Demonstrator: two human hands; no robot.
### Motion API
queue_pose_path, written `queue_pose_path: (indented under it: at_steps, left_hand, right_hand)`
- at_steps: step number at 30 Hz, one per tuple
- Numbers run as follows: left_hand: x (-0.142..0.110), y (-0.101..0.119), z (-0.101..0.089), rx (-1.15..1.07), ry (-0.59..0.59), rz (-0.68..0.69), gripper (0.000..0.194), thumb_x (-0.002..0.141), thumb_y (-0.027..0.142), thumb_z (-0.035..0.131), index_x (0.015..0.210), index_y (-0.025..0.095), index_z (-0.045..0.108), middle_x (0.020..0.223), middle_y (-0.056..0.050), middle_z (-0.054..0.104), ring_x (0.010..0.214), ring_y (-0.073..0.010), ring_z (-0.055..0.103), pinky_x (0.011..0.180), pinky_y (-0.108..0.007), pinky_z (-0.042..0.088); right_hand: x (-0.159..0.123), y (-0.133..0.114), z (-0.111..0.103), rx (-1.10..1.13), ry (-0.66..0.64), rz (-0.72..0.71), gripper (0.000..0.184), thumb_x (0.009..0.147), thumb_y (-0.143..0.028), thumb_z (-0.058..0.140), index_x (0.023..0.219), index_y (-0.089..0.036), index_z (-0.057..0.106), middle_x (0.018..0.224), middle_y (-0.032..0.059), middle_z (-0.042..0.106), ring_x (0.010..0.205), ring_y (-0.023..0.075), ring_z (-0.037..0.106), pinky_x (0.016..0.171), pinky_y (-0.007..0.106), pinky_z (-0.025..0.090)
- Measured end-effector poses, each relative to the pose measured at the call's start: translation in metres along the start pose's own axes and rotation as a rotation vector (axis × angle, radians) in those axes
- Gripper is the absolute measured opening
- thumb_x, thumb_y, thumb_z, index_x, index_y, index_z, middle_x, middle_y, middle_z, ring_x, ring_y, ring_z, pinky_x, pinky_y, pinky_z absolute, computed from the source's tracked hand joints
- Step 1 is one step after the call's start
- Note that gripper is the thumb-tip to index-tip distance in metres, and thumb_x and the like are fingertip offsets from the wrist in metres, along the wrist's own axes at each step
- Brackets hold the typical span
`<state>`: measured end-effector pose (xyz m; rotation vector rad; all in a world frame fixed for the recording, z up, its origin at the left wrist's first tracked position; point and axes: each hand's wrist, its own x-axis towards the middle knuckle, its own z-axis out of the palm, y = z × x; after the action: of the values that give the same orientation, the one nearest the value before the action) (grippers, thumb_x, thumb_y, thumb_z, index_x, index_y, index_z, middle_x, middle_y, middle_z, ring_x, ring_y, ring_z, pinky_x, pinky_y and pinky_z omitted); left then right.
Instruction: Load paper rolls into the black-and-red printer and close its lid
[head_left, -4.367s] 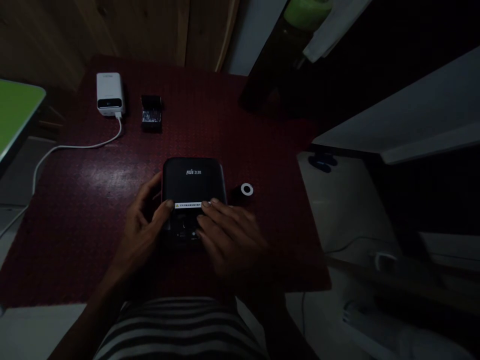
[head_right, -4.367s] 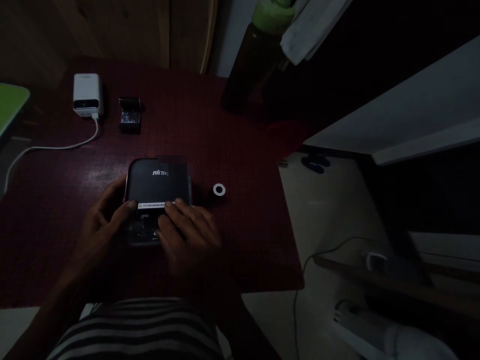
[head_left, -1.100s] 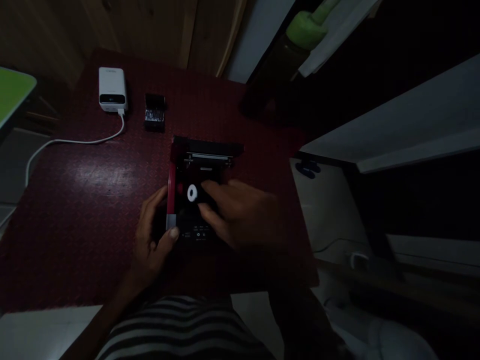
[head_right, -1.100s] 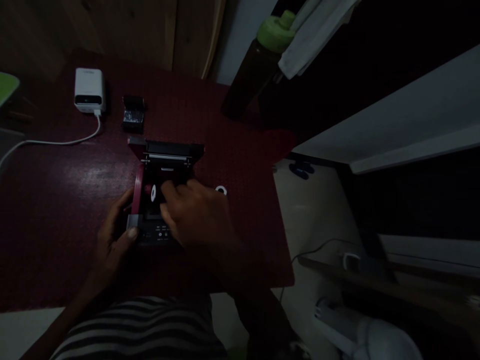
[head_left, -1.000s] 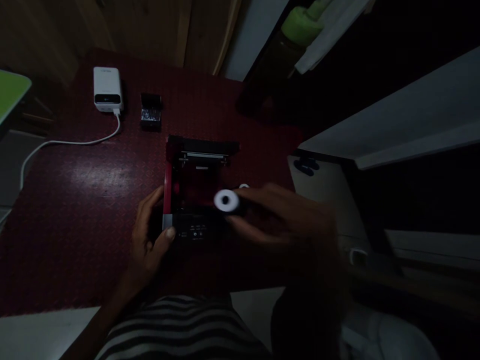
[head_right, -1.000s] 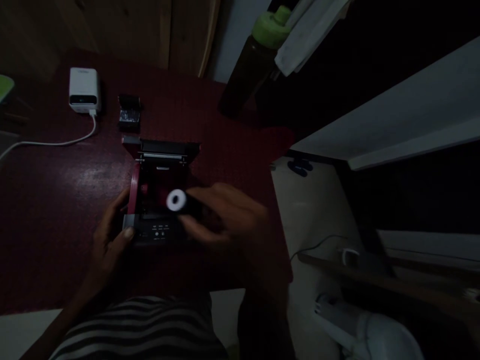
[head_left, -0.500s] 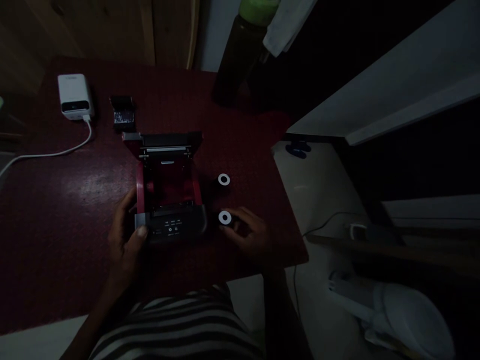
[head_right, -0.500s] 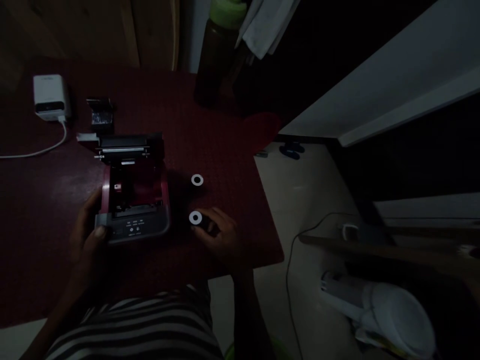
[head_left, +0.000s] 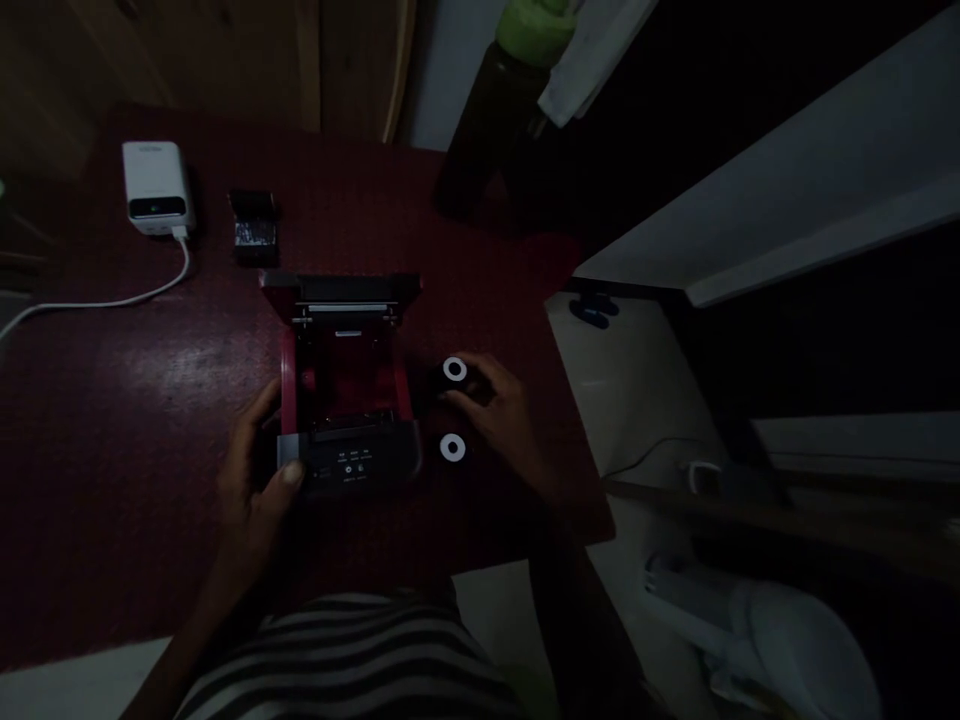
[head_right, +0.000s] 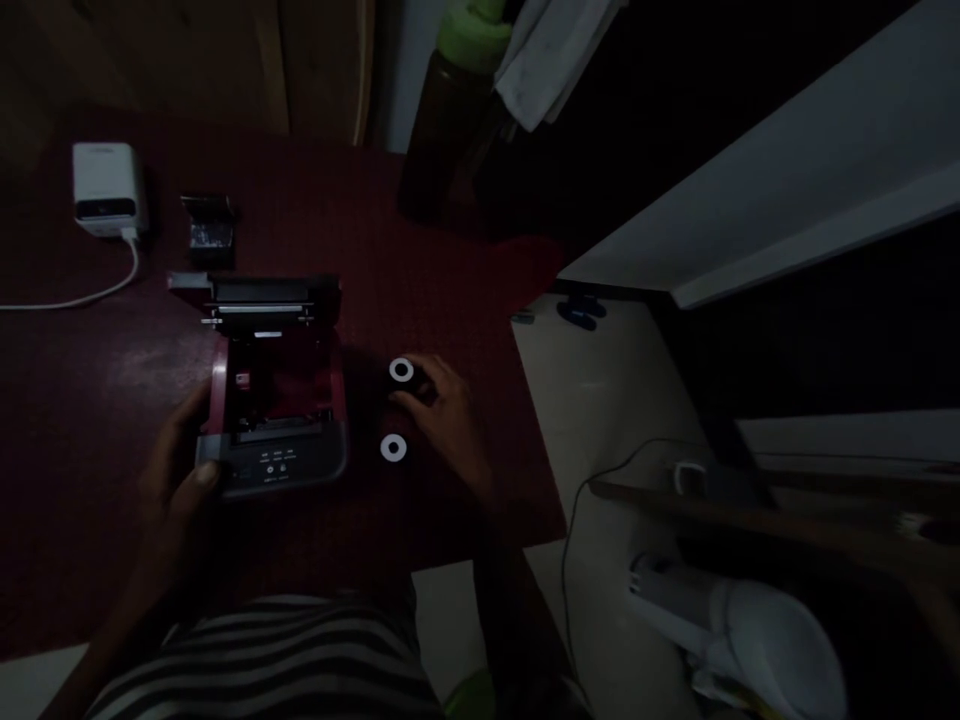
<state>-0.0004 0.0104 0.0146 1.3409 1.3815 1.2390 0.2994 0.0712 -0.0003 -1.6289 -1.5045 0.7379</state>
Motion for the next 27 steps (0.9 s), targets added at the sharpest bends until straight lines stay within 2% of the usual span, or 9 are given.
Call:
queue_pose_path:
  at_steps: [3,7,9,11,13,16,20,23,27]
  left_hand:
    - [0.000,-0.002,-0.001,-0.018,-0.008,0.008,0.067,0.104,0.058,0.068,0.165,0.031,0.058,0.170,-0.008,0.056,0.156,-0.0379,0.051,0.131,-0.053,0.041]
    - [-0.001,-0.005,-0.001,-0.023,-0.018,0.016,0.068,0.104,0.058,0.069,0.165,0.033,0.057,0.168,-0.008,0.057,0.156,-0.0388,0.052,0.131,-0.057,0.042]
    - [-0.001,-0.008,-0.002,-0.015,-0.017,0.047,0.066,0.105,0.056,0.069,0.165,0.034,0.057,0.167,-0.008,0.058,0.156,-0.0388,0.052,0.130,-0.057,0.043]
    - [0.000,-0.010,-0.002,-0.013,-0.017,0.077,0.064,0.106,0.054,0.068,0.166,0.034,0.056,0.167,-0.008,0.058,0.156,-0.0388,0.053,0.130,-0.058,0.043]
    - [0.000,-0.011,-0.003,-0.013,-0.020,0.099,0.064,0.106,0.052,0.068,0.167,0.034,0.055,0.168,-0.009,0.058,0.156,-0.0385,0.053,0.132,-0.059,0.041]
    - [-0.001,-0.010,-0.004,-0.008,-0.043,0.104,0.063,0.108,0.048,0.065,0.168,0.034,0.053,0.169,-0.010,0.056,0.156,-0.0367,0.053,0.132,-0.058,0.040]
    - [-0.002,-0.007,-0.004,-0.012,-0.041,0.122,0.062,0.108,0.045,0.067,0.168,0.034,0.053,0.169,-0.010,0.057,0.157,-0.0348,0.052,0.132,-0.055,0.041]
    - [-0.002,-0.008,-0.002,-0.045,-0.043,0.113,0.063,0.108,0.045,0.067,0.168,0.033,0.053,0.169,-0.010,0.056,0.156,-0.0352,0.053,0.132,-0.056,0.040]
    - [-0.002,-0.009,-0.002,-0.053,-0.047,0.110,0.063,0.109,0.043,0.067,0.169,0.035,0.051,0.169,-0.009,0.055,0.157,-0.0348,0.051,0.132,-0.056,0.040]
  right_hand:
    - [0.003,-0.004,0.009,0.006,0.000,-0.016,0.024,0.084,-0.029,0.076,0.108,-0.022,0.078,0.108,0.0066,0.083,0.103,0.0272,0.077,0.097,0.046,0.062]
    - [-0.013,-0.048,-0.029,-0.069,-0.010,-0.094,0.033,0.091,-0.019,0.068,0.122,-0.029,0.076,0.125,0.0033,0.082,0.119,0.0263,0.076,0.107,0.046,0.058]
    - [-0.020,-0.080,-0.048,-0.132,-0.085,-0.230,0.040,0.093,-0.016,0.068,0.129,-0.031,0.074,0.125,0.0025,0.081,0.118,0.0262,0.076,0.105,0.045,0.059]
    - [-0.021,-0.109,-0.053,-0.185,-0.264,-0.368,0.041,0.097,-0.018,0.071,0.137,-0.030,0.071,0.127,0.0047,0.079,0.116,0.0263,0.075,0.101,0.042,0.060]
    - [-0.016,-0.129,-0.039,-0.292,-0.376,-0.510,0.039,0.102,-0.019,0.070,0.141,-0.025,0.068,0.127,0.0084,0.079,0.112,0.0266,0.074,0.100,0.042,0.060]
    - [-0.003,-0.144,0.003,-0.518,-0.458,-0.623,0.029,0.105,-0.011,0.063,0.132,-0.017,0.070,0.119,0.0125,0.080,0.107,0.0288,0.072,0.097,0.045,0.059]
    - [0.010,-0.158,0.047,-0.849,-0.559,-0.517,0.029,0.106,-0.002,0.055,0.123,-0.013,0.075,0.117,0.0156,0.082,0.112,0.0315,0.073,0.098,0.045,0.056]
    - [0.015,-0.167,0.059,-0.939,-0.656,-0.420,0.034,0.108,-0.001,0.050,0.124,-0.014,0.077,0.118,0.0157,0.084,0.115,0.0312,0.076,0.097,0.044,0.055]
    - [0.024,-0.170,0.066,-0.956,-0.720,-0.312,0.039,0.107,0.001,0.047,0.121,-0.017,0.080,0.108,0.0143,0.085,0.100,0.0306,0.080,0.080,0.040,0.055]
